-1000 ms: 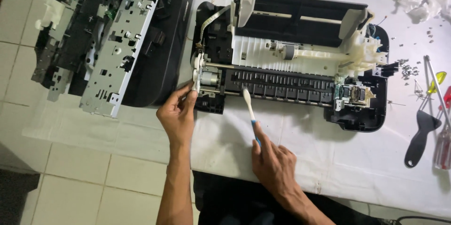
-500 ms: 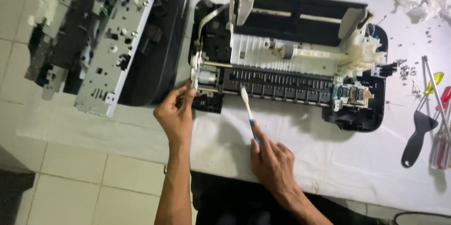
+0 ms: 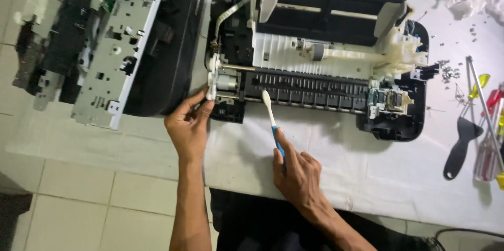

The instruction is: Cleaning the internal components of a disassembled printer using a toothbrush to remove dust and debris.

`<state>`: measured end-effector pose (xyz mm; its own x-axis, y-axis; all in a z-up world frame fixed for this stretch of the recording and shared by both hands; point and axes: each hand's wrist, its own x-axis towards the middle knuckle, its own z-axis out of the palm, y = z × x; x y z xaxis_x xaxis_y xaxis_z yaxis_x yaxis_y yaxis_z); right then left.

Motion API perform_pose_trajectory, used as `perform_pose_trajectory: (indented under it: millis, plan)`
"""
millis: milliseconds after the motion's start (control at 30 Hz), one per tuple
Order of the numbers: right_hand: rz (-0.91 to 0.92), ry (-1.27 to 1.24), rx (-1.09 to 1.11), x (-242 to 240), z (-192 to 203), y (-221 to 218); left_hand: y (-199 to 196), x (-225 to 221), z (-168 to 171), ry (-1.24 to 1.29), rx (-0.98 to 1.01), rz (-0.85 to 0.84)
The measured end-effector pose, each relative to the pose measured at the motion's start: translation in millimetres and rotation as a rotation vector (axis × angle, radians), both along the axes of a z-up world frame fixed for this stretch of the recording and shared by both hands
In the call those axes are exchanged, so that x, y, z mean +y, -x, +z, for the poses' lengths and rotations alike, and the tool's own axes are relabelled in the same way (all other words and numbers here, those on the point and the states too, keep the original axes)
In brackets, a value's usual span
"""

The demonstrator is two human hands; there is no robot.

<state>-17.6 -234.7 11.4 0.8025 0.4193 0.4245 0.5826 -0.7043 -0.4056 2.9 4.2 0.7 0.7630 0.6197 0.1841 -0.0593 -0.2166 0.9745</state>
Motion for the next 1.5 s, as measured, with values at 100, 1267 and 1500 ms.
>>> perform_pose_trajectory:
  millis: [100,1267,1500]
  plan:
    - [0.036,0.009,-0.056,0,-3,3,-1,-3,6,0.013,-0.012,-0.002]
    - [0.091,0.066,0.157,6,-19,10,-6,-15,17,0.021,0.055,0.134]
    - [0.085,0.053,0.191,-1,-18,10,2,-5,11,0.087,-0.040,-0.037]
